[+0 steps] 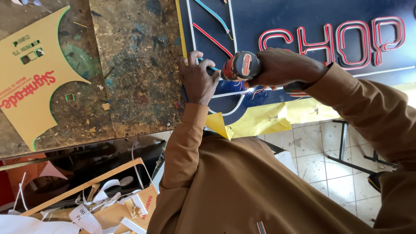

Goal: Assembling a neon-style barber shop sign by fastening components with a power drill

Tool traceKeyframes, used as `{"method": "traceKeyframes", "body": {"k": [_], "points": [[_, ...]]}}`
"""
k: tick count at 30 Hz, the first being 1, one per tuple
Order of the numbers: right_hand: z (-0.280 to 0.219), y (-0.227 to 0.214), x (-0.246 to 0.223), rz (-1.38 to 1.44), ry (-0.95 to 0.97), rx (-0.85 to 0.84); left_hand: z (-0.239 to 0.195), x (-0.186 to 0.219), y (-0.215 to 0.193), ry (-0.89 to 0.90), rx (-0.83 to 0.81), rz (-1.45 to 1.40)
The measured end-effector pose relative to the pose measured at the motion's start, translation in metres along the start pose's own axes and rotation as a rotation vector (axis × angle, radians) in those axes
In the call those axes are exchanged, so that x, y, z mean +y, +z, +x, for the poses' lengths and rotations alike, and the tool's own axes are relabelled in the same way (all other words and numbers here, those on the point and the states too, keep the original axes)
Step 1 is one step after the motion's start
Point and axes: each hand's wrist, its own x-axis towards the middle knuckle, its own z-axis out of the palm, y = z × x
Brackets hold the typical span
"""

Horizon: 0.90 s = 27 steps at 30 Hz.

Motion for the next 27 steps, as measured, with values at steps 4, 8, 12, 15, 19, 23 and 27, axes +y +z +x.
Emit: {"method": "traceKeyframes", "body": {"k": [4, 8, 12, 15, 19, 23, 27], "points": [[0.004, 0.002, 0.004, -0.023, -0.018, 0.006, 0.001, 0.001, -0.002, 0.004, -0.001, 0.017], [0.005, 0.004, 0.005, -0.033, -0.025, 0.007, -0.001, 0.001, -0.002, 0.011, -0.006, 0.021], [0.011, 0.006, 0.006, -0.076, -0.037, 0.031, 0.0, -0.001, 0.0, 0.014, 0.022, 0.026], [0.018, 0.011, 0.005, -0.192, -0.034, 0.057, 0.001, 0.004, -0.009, 0.028, 0.028, 0.02], [0.02, 0.005, 0.011, -0.242, -0.07, 0.04, 0.006, 0.002, -0.009, 0.04, 0.041, 0.068], [0.013, -0.001, 0.015, -0.043, -0.006, 0.005, 0.005, -0.001, -0.002, 0.044, 0.05, 0.055], [0.007, -0.004, 0.006, -0.019, -0.022, -0.006, 0.005, 0.0, -0.006, 0.055, 0.058, 0.03]]}}
